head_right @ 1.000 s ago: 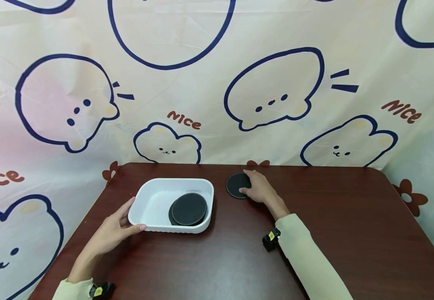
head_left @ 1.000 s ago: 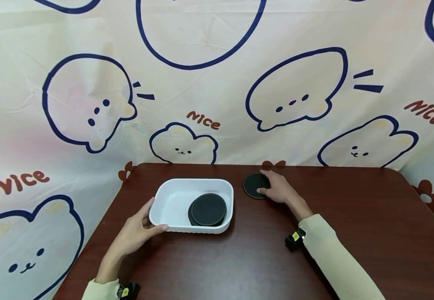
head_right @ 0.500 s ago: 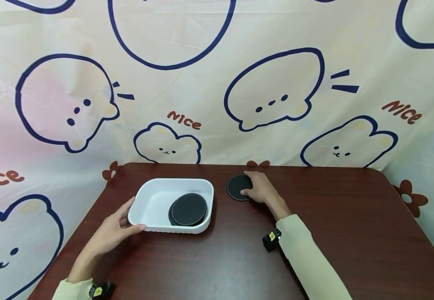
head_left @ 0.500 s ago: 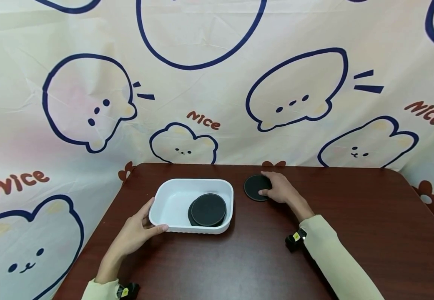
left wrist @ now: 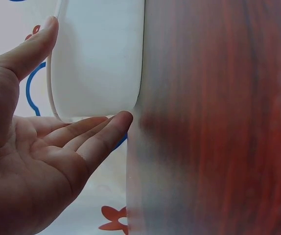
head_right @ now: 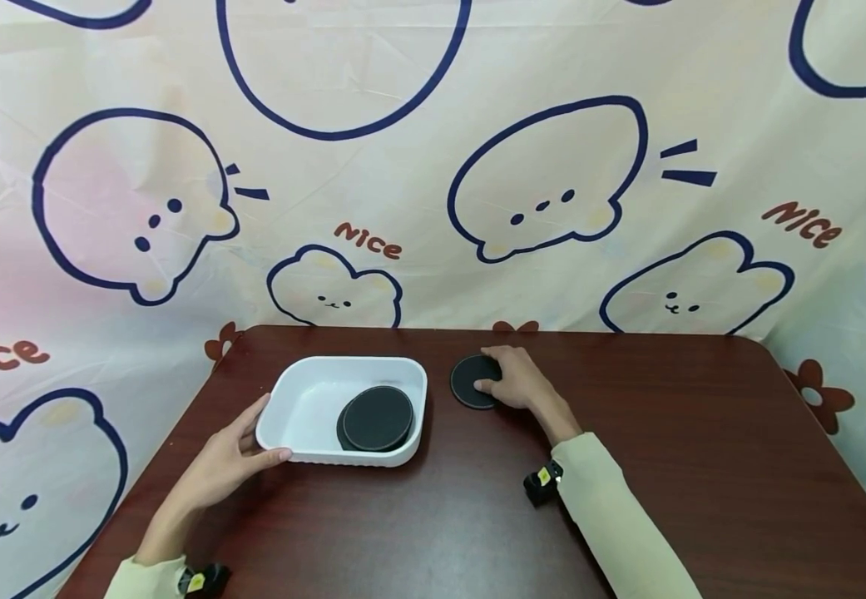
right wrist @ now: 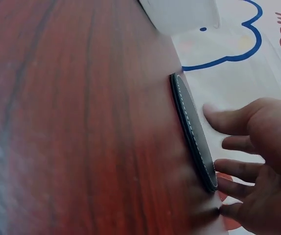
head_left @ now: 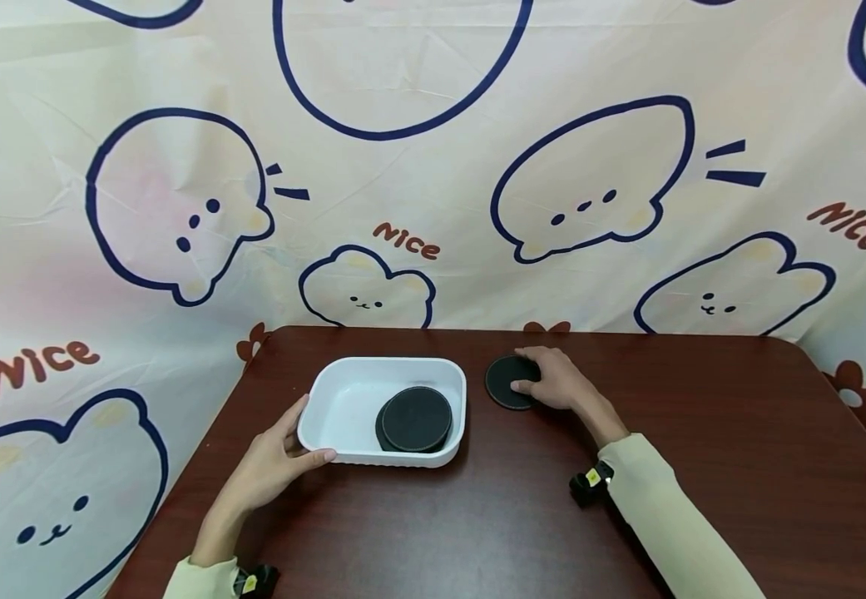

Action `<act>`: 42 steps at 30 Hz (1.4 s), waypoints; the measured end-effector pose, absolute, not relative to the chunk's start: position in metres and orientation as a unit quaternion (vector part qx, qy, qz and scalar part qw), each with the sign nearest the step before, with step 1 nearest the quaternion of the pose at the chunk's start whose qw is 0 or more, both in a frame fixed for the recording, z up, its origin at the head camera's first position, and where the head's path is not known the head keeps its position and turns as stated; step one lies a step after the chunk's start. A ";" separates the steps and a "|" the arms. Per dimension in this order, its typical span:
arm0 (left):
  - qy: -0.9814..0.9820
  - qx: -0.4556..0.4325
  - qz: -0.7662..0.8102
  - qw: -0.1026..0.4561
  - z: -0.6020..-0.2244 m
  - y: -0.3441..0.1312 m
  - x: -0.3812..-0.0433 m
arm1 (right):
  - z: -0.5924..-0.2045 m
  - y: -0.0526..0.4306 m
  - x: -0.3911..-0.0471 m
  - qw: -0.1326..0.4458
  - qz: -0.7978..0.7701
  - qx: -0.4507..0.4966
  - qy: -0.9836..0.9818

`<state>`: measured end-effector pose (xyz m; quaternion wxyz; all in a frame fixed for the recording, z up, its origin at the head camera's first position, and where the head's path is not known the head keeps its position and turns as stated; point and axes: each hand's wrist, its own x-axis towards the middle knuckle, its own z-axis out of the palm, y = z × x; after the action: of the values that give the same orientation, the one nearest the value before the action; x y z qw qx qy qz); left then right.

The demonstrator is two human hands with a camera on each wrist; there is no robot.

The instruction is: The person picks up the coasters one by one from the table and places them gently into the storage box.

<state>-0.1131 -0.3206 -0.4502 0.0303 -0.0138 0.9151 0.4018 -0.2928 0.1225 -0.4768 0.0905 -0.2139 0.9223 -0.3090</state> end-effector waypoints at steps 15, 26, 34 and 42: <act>0.918 -0.010 0.396 0.024 -0.451 -0.320 -0.114 | -0.475 0.116 -0.285 0.084 -0.297 -0.223 0.925; 0.921 -0.010 0.389 0.024 -0.451 -0.320 -0.114 | -0.471 0.123 -0.275 0.062 -0.346 -0.188 0.917; 0.921 -0.012 0.388 0.028 -0.449 -0.319 -0.114 | -0.466 0.132 -0.271 0.077 -0.375 -0.165 0.909; 0.922 -0.015 0.386 0.030 -0.450 -0.320 -0.113 | -0.459 0.143 -0.266 0.079 -0.371 -0.171 0.909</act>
<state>-0.1132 -0.3203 -0.4500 0.0297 -0.0153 0.9218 0.3862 -0.2658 0.1427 -0.4589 0.0791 -0.1706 0.9092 -0.3714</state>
